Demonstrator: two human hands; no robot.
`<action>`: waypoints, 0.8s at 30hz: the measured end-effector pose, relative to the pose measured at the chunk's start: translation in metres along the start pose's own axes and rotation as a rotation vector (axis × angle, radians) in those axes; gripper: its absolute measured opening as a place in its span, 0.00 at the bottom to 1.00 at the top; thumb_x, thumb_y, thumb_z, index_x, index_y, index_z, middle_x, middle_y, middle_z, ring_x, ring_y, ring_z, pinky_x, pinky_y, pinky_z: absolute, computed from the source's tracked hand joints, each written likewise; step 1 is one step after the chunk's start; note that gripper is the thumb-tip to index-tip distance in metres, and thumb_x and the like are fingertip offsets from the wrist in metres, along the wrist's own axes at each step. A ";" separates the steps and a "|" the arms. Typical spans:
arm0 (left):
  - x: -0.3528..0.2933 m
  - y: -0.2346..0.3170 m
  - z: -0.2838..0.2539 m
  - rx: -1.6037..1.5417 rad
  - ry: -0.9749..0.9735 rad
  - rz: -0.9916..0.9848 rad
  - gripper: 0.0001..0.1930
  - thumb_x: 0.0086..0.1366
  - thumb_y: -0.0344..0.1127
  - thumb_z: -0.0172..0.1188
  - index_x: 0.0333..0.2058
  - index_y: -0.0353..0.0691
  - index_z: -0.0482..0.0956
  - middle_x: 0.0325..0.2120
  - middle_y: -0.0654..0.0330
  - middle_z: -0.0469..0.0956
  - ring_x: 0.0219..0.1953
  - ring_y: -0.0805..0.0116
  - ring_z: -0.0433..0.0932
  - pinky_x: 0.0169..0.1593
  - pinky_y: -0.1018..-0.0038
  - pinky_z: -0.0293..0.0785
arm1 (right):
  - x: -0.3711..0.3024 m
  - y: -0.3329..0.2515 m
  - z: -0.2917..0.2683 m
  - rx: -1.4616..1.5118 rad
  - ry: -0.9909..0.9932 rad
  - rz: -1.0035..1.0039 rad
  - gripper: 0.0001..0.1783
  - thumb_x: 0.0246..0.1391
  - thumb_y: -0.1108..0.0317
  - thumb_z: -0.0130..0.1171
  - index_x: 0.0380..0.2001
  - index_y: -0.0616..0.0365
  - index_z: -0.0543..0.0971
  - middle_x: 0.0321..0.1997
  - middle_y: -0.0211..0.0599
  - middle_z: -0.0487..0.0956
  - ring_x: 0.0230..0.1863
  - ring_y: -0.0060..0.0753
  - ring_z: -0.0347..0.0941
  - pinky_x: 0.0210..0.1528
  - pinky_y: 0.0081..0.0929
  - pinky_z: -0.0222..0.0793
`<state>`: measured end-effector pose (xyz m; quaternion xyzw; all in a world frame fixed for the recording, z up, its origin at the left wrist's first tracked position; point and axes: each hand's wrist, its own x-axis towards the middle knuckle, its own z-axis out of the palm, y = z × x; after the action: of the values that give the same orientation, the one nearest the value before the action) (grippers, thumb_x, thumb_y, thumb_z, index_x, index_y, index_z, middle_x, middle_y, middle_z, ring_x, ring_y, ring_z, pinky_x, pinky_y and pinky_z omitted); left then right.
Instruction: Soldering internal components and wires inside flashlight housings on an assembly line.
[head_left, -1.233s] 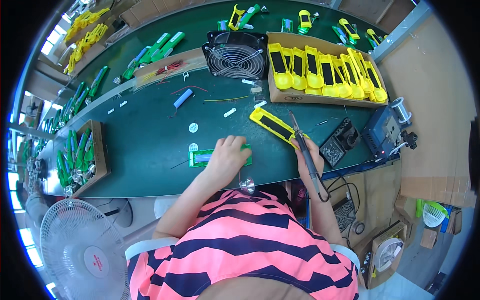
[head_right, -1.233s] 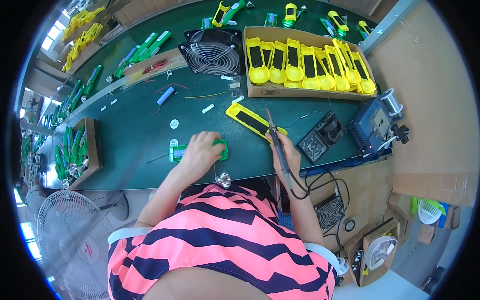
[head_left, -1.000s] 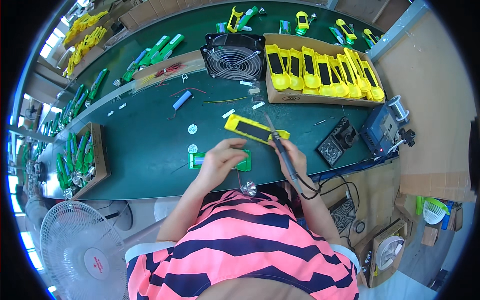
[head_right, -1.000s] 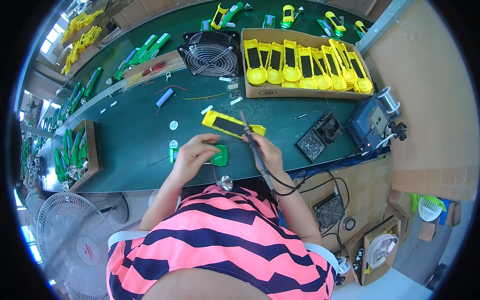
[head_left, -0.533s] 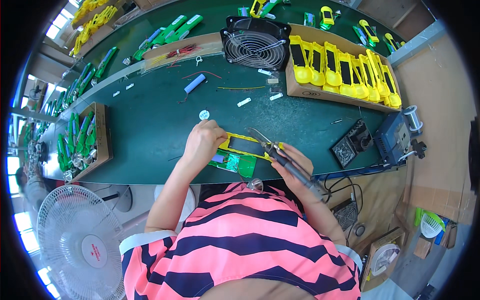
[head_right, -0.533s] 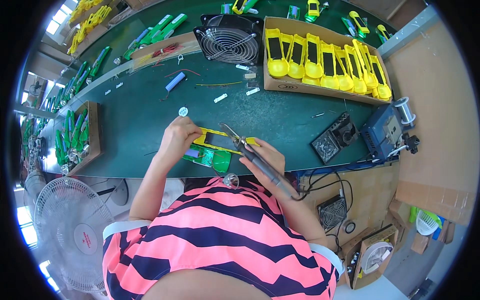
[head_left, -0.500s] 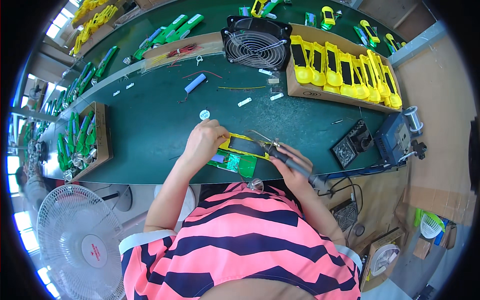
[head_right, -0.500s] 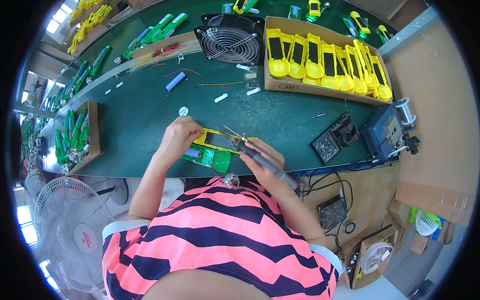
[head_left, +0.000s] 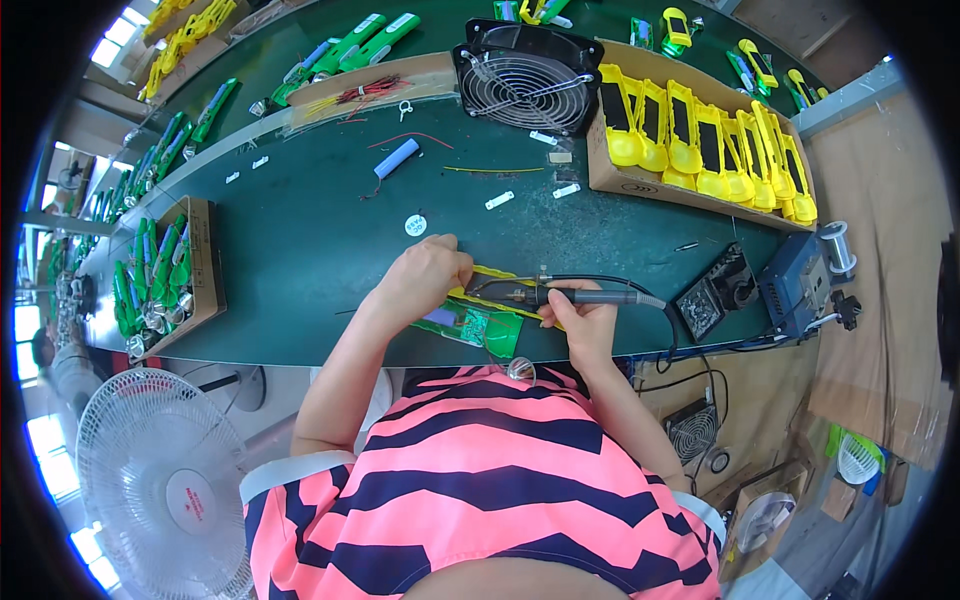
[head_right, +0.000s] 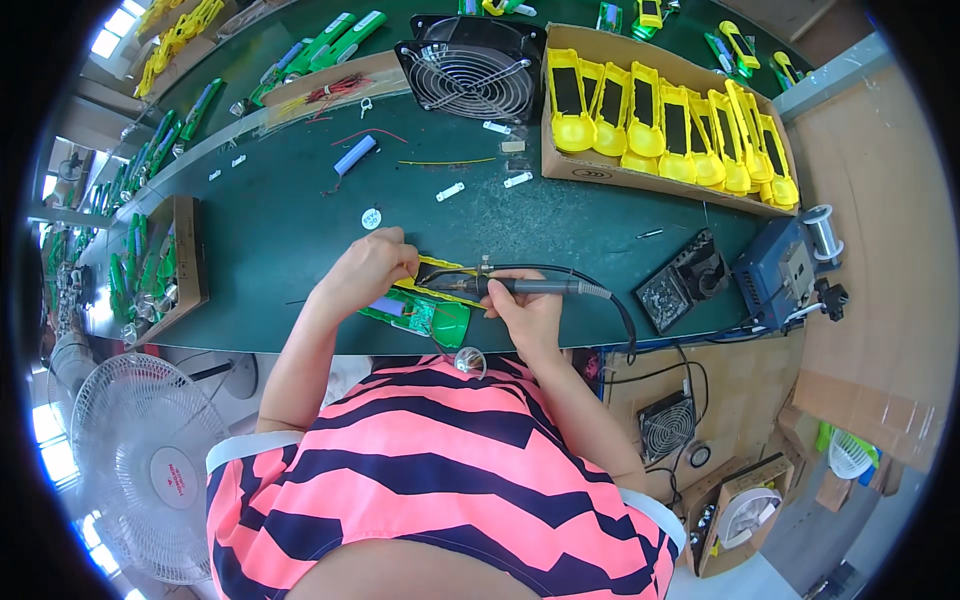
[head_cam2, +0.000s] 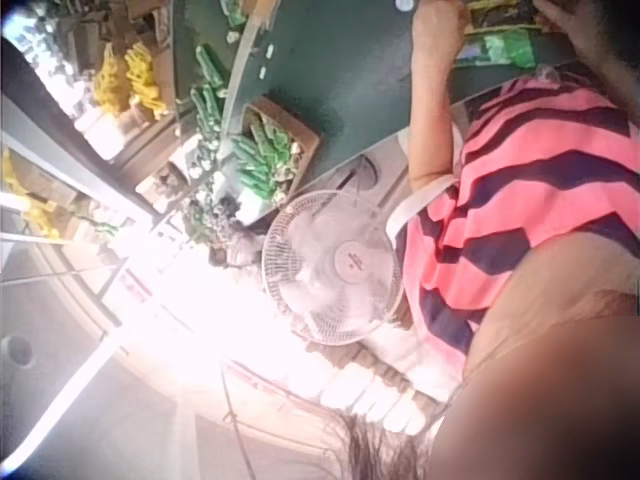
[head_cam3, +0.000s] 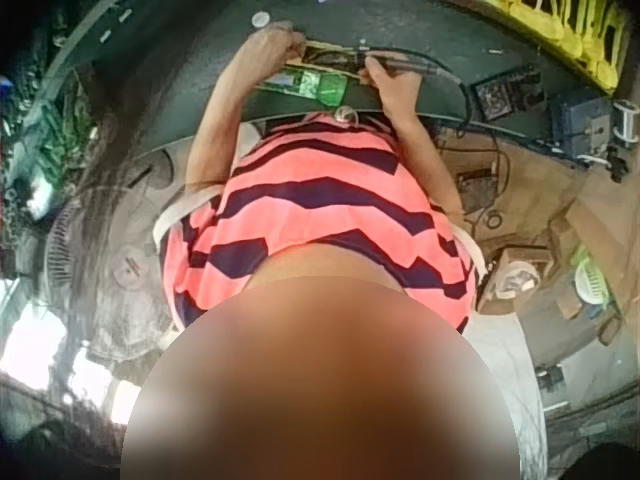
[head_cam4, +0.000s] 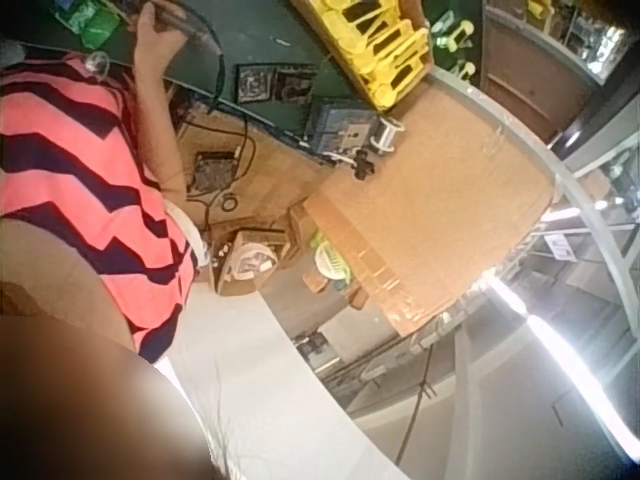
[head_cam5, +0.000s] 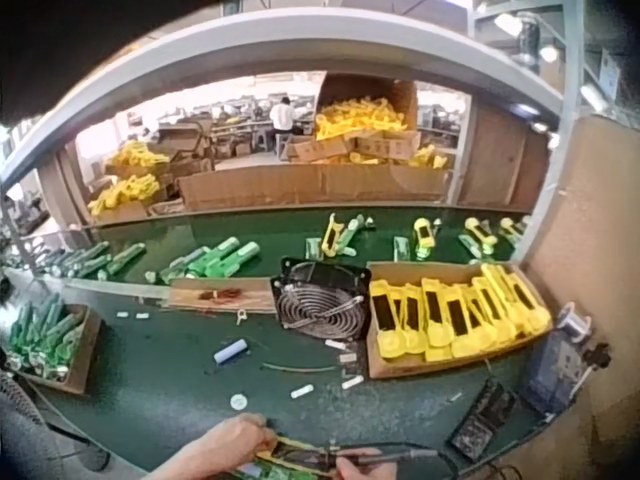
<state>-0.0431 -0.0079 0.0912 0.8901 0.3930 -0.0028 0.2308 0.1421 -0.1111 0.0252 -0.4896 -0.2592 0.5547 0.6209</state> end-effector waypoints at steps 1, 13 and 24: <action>0.000 0.001 -0.001 0.015 -0.028 -0.018 0.02 0.48 0.26 0.55 0.22 0.38 0.76 0.24 0.55 0.70 0.35 0.58 0.71 0.37 0.68 0.68 | 0.000 0.000 0.001 -0.004 0.003 0.003 0.07 0.48 0.77 0.54 0.32 0.68 0.72 0.23 0.40 0.76 0.21 0.23 0.72 0.22 0.17 0.69; 0.001 -0.001 0.004 0.074 0.002 0.030 0.01 0.48 0.28 0.55 0.22 0.39 0.75 0.22 0.56 0.68 0.32 0.58 0.70 0.34 0.67 0.67 | 0.000 0.003 -0.001 -0.047 -0.031 -0.020 0.07 0.49 0.77 0.54 0.33 0.68 0.72 0.26 0.40 0.76 0.25 0.24 0.74 0.23 0.15 0.70; 0.001 0.005 0.006 0.215 0.021 -0.019 0.05 0.43 0.26 0.55 0.19 0.43 0.78 0.23 0.58 0.71 0.32 0.61 0.72 0.35 0.70 0.70 | -0.028 -0.012 -0.023 -0.380 -0.005 -0.477 0.13 0.48 0.75 0.56 0.39 0.68 0.72 0.30 0.42 0.77 0.31 0.28 0.76 0.32 0.20 0.73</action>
<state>-0.0378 -0.0130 0.0876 0.9059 0.4013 -0.0380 0.1297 0.1598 -0.1435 0.0334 -0.5209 -0.4676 0.3360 0.6301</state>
